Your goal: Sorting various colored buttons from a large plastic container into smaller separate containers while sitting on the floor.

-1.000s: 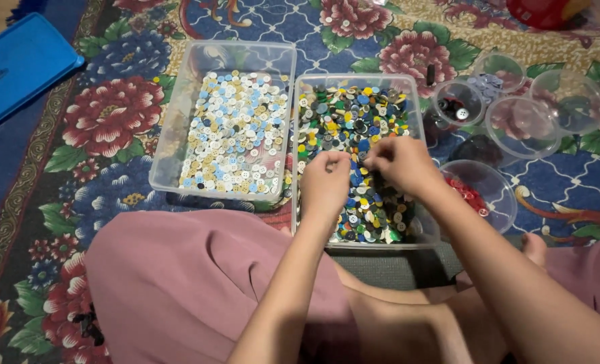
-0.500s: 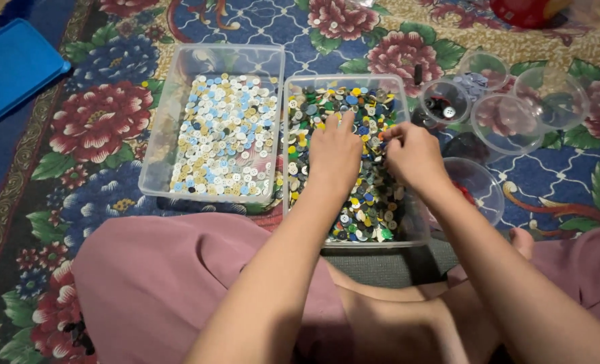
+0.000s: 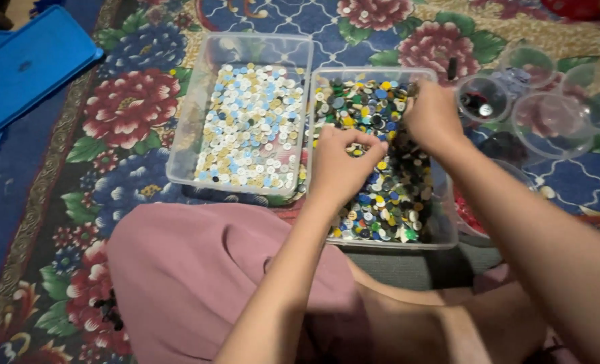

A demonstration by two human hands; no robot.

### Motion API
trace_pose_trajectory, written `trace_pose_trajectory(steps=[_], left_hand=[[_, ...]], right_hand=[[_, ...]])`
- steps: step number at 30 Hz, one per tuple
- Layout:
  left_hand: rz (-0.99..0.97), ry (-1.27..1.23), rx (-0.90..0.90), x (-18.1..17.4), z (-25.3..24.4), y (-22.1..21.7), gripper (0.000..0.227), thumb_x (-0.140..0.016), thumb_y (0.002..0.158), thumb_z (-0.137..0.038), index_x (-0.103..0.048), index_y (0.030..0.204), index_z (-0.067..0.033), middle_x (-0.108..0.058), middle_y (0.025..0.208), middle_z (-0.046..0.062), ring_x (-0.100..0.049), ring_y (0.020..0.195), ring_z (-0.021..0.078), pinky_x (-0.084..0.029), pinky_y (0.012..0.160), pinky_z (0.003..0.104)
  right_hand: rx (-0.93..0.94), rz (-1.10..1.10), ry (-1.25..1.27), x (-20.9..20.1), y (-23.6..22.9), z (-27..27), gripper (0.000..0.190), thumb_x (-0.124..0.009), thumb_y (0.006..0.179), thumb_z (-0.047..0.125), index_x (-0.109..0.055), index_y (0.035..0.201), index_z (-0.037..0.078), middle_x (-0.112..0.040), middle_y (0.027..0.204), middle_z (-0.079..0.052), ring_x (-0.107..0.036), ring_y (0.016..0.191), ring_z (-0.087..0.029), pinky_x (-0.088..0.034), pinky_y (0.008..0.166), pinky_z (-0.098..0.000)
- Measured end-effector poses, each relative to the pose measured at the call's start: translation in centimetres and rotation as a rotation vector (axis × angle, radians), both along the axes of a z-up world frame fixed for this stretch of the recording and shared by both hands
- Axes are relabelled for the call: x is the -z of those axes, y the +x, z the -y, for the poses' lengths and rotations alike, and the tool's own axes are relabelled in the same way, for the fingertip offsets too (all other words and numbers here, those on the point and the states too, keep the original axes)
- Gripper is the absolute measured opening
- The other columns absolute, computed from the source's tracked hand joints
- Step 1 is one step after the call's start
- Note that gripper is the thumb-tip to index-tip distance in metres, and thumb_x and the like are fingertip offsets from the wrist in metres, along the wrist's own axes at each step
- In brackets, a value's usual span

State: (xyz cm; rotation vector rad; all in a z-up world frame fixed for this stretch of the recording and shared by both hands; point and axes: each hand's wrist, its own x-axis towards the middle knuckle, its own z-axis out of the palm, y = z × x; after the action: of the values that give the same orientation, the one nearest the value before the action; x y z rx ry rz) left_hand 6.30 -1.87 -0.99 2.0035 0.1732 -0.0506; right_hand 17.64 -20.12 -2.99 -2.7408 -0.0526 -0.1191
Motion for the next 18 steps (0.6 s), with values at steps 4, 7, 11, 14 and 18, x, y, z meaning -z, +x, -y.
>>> trace_pose_trajectory(steps=[4, 7, 11, 14, 18], left_hand=[[-0.098, -0.349, -0.109, -0.2, 0.6, -0.5, 0.031, -0.080, 0.075, -0.058, -0.079, 0.095, -0.0334, -0.054, 0.096, -0.003, -0.061, 0.100, 0.0153, -0.052, 0.091, 0.030], [-0.116, -1.000, -0.203, -1.3, 0.8, -0.7, 0.025, -0.078, 0.083, -0.029, -0.072, 0.098, -0.0099, -0.059, 0.095, 0.000, -0.063, 0.095, 0.0154, -0.058, 0.076, 0.023], [-0.269, -1.396, -0.183, -0.6, 0.5, -0.3, 0.016, -0.054, 0.090, -0.027, -0.054, 0.087, -0.0118, -0.054, 0.083, 0.002, -0.071, 0.089, 0.0271, -0.059, 0.066, 0.030], [-0.346, -1.399, -0.211, 1.0, 0.8, 0.3, 0.020, -0.043, 0.098, -0.027, -0.053, 0.096, -0.0104, -0.052, 0.083, 0.003, -0.071, 0.087, 0.0311, -0.055, 0.063, 0.032], [-0.373, -1.398, -0.343, 3.9, 1.6, 1.5, 0.030, -0.043, 0.103, -0.025, -0.055, 0.119, -0.0022, -0.053, 0.093, 0.007, -0.071, 0.095, 0.0322, -0.059, 0.079, 0.035]], right_hand=[[-0.021, -0.099, -0.081, 1.2, 2.0, -0.6, 0.030, -0.061, 0.096, 0.007, -0.071, 0.123, -0.002, -0.073, 0.105, -0.034, -0.068, 0.106, -0.054, -0.056, 0.088, -0.0621], [0.075, -0.171, -0.063, 0.6, 1.3, -1.4, 0.033, -0.066, 0.091, -0.001, -0.062, 0.121, -0.014, -0.067, 0.107, -0.040, -0.067, 0.102, -0.058, -0.057, 0.079, -0.0646], [0.081, -0.175, 0.016, -0.6, -0.2, -1.6, 0.036, -0.069, 0.094, -0.003, -0.053, 0.122, -0.019, -0.063, 0.109, -0.044, -0.064, 0.103, -0.063, -0.055, 0.078, -0.0699], [0.075, -0.061, 0.077, -0.8, -1.0, -1.1, 0.019, -0.060, 0.101, -0.002, -0.059, 0.110, -0.018, -0.066, 0.096, -0.039, -0.067, 0.092, -0.060, -0.057, 0.070, -0.0630], [0.097, 0.049, 0.345, -2.0, -4.7, -1.1, 0.033, -0.047, 0.104, 0.023, -0.069, 0.098, -0.001, -0.070, 0.094, -0.032, -0.066, 0.100, -0.054, -0.046, 0.083, -0.0650]])
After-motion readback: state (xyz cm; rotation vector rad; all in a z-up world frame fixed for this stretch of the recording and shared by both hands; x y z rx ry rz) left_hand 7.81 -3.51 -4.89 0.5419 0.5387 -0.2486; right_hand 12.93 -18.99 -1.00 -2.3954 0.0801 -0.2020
